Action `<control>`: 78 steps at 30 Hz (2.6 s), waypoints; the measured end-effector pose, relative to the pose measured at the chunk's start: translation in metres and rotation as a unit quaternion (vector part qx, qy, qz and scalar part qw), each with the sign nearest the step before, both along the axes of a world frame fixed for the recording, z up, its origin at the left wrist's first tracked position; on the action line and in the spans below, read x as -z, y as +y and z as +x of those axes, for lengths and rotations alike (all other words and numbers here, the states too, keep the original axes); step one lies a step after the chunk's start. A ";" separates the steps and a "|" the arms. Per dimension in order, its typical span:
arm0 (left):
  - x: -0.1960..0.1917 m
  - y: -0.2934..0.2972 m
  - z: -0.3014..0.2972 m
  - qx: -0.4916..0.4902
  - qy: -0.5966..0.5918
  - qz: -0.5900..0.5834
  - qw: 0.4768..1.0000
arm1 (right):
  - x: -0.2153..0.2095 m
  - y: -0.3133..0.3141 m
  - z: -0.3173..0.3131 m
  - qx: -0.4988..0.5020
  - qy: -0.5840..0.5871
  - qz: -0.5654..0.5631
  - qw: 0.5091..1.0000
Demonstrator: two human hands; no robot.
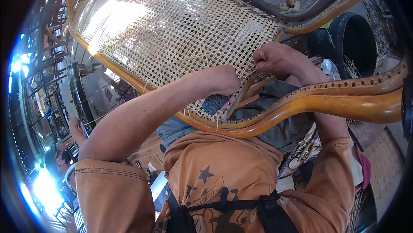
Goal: Repairing the seat of a rattan chair by weaving cane strips through the frame.
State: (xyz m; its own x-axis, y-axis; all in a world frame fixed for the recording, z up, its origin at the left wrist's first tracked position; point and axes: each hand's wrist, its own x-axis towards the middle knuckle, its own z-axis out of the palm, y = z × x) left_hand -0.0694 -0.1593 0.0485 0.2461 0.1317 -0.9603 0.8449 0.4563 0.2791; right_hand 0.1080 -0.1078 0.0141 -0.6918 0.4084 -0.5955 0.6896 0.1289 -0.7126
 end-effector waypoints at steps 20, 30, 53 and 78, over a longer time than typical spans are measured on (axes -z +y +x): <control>-0.008 -0.010 0.005 0.206 0.098 0.227 0.947 | 0.011 -0.015 -0.006 -0.020 0.047 0.053 0.997; -0.036 -0.015 -0.016 0.206 0.095 0.308 0.924 | 0.013 -0.026 0.000 -0.022 0.061 0.053 0.996; -0.043 0.002 0.005 0.337 0.061 0.219 0.914 | -0.001 -0.007 -0.004 -0.020 0.040 0.057 0.997; -0.040 0.017 0.003 0.412 0.061 0.312 0.854 | 0.004 -0.033 0.014 0.103 0.111 0.000 0.989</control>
